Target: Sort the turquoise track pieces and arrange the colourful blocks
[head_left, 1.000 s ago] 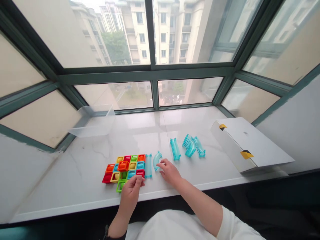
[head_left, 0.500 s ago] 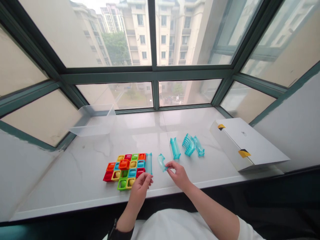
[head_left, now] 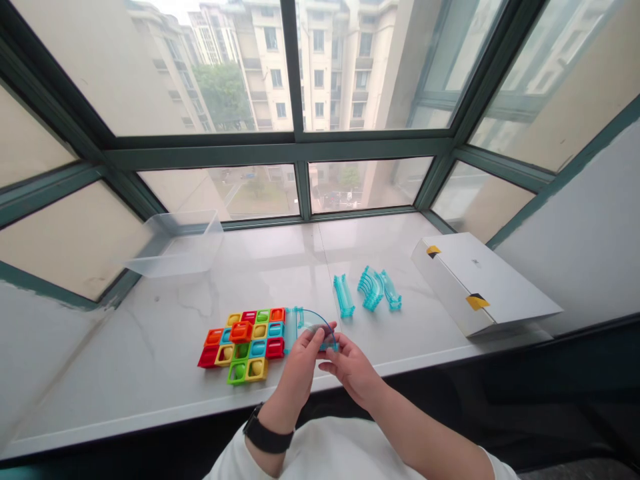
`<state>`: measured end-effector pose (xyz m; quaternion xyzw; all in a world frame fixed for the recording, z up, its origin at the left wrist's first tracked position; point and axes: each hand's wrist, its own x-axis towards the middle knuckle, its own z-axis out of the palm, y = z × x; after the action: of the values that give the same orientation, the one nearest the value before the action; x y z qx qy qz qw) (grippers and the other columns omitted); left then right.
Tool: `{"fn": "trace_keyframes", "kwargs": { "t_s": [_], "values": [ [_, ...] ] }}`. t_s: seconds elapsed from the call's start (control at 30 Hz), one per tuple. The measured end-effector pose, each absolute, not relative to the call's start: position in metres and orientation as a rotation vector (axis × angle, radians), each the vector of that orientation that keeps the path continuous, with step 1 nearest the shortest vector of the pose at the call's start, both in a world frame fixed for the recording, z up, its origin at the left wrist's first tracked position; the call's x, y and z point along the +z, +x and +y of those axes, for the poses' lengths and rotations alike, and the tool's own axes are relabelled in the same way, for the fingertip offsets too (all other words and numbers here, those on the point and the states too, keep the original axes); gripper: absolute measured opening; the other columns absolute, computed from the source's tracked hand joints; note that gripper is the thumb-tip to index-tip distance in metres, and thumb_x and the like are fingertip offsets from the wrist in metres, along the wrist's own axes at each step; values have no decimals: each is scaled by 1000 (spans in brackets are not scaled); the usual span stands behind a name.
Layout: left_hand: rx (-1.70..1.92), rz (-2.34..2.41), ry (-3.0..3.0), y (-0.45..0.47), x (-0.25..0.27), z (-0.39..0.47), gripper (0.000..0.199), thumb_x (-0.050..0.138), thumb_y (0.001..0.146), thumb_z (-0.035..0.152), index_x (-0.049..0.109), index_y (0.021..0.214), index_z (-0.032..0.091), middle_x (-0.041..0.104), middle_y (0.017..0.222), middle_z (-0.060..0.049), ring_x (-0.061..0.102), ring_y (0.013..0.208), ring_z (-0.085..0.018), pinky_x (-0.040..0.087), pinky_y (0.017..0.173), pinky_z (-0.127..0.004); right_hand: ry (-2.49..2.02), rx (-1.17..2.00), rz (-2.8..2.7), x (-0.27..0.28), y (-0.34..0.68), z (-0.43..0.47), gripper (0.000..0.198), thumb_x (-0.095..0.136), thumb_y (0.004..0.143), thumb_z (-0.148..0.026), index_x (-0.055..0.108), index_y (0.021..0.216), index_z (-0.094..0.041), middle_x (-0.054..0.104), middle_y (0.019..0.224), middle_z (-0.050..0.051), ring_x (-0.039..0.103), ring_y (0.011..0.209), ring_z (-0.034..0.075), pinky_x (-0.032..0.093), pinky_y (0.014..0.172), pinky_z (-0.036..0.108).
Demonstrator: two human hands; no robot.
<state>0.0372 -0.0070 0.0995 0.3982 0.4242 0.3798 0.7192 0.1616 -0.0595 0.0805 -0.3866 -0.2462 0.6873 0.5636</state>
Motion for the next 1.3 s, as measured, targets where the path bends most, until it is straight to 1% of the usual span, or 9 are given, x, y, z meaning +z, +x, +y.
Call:
{"fn": "trace_keyframes", "kwargs": {
  "t_s": [0.1, 0.2, 0.3, 0.4, 0.53, 0.67, 0.9, 1.1, 1.3],
  "values": [
    [863, 1056, 1077, 32, 105, -3, 48, 66, 91, 63, 70, 105, 18, 79, 112, -14, 72, 101, -26, 57, 83, -36, -1059, 1494, -861, 78, 162, -63, 45, 87, 80, -52, 68, 110, -24, 72, 105, 5, 69, 102, 23, 56, 87, 37],
    [911, 1150, 1402, 25, 113, 0, 39, 56, 98, 59, 63, 94, 21, 76, 90, -7, 70, 86, -22, 54, 80, -34, -1195, 1297, -1092, 78, 166, -64, 34, 78, 89, -51, 67, 107, -24, 70, 101, 4, 67, 94, 21, 55, 82, 34],
    [856, 1191, 1631, 20, 121, 0, 34, 50, 102, 54, 62, 94, 23, 70, 75, -1, 67, 70, -19, 51, 72, -32, -1281, 1123, -1138, 78, 171, -61, 29, 66, 97, -51, 64, 102, -23, 69, 95, 2, 66, 86, 19, 54, 77, 32],
    [754, 1140, 1712, 18, 125, -4, 34, 49, 103, 52, 63, 96, 23, 69, 71, 0, 65, 61, -18, 47, 63, -29, -1283, 1037, -1121, 82, 176, -56, 30, 60, 100, -53, 62, 109, -24, 68, 95, 2, 66, 85, 19, 55, 76, 31],
    [709, 1146, 1807, 20, 124, -10, 34, 51, 102, 51, 62, 85, 24, 68, 67, 0, 63, 61, -18, 41, 60, -28, -1274, 934, -1206, 97, 183, -49, 32, 58, 101, -54, 65, 106, -23, 65, 89, 2, 64, 80, 18, 54, 75, 30],
    [677, 1167, 1910, 23, 120, -12, 41, 53, 101, 51, 52, 71, 24, 57, 58, 2, 50, 55, -15, 31, 55, -27, -1332, 822, -1329, 109, 190, -44, 37, 53, 104, -53, 65, 87, -22, 62, 78, 0, 58, 74, 17, 48, 70, 29],
    [597, 1114, 1974, 25, 117, -13, 41, 54, 101, 50, 57, 71, 23, 54, 58, 3, 41, 55, -14, 28, 56, -27, -1441, 660, -1382, 108, 195, -37, 49, 52, 104, -56, 57, 68, -23, 51, 63, -2, 48, 60, 15, 37, 60, 28],
    [504, 1154, 2095, 24, 113, -12, 38, 51, 103, 50, 61, 76, 24, 61, 64, 1, 49, 58, -16, 30, 59, -28, -1473, 673, -1391, 110, 196, -34, 52, 47, 107, -56, 67, 73, -23, 63, 63, 0, 59, 61, 17, 42, 62, 28],
    [497, 1153, 2130, 25, 107, -13, 29, 51, 104, 45, 70, 93, 26, 71, 75, -3, 63, 67, -20, 37, 62, -29, -1561, 666, -1392, 99, 198, -31, 57, 40, 109, -58, 69, 75, -23, 65, 63, 1, 63, 63, 18, 42, 61, 27]
  ]
}}
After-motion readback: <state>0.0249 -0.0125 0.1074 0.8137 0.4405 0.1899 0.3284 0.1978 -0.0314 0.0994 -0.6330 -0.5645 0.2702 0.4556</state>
